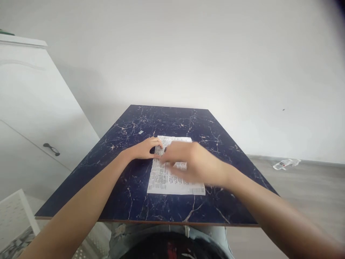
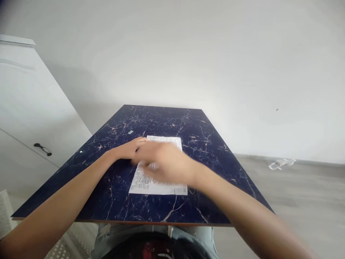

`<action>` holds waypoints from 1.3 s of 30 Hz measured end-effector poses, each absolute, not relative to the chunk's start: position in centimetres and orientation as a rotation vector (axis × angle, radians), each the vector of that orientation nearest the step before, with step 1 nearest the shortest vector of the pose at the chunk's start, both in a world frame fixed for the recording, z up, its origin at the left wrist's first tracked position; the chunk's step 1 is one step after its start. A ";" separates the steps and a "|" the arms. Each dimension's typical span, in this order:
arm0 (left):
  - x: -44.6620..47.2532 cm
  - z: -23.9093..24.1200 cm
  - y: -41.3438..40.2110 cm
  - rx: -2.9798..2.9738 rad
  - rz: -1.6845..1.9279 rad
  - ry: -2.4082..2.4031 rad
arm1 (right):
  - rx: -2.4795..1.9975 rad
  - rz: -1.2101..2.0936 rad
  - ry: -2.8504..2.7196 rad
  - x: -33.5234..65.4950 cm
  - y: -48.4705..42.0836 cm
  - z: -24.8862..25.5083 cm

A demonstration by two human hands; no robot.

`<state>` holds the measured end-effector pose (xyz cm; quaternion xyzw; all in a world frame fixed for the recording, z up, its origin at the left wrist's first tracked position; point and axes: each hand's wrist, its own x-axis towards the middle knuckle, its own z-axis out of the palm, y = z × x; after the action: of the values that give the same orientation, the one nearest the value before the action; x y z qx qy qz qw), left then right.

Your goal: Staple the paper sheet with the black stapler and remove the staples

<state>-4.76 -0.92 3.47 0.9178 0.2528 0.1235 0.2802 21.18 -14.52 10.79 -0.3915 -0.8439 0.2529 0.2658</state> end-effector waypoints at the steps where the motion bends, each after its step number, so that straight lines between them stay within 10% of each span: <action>1: -4.6 3.5 -1.2 2.470 0.337 0.668 | -1.109 0.687 -2.258 22.2 -13.5 11.0; 9: -2.9 2.7 -2.0 2.444 0.266 0.681 | -1.175 1.418 -1.946 27.7 -8.1 4.3; 16: -2.9 3.1 -2.3 2.431 0.242 0.711 | -1.110 1.428 -2.020 27.8 -8.0 3.5; 31: -2.7 2.4 -0.9 1.472 1.012 0.697 | -1.221 0.503 -2.017 23.7 -9.3 2.0; 39: -2.3 2.2 -1.4 1.143 0.798 0.599 | -0.996 -0.237 -2.410 24.0 -10.1 3.1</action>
<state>-2.27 -1.40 2.17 0.5183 0.2716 0.3618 0.7257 24.04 -10.08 3.05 -0.3675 -0.8891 -0.0873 0.2585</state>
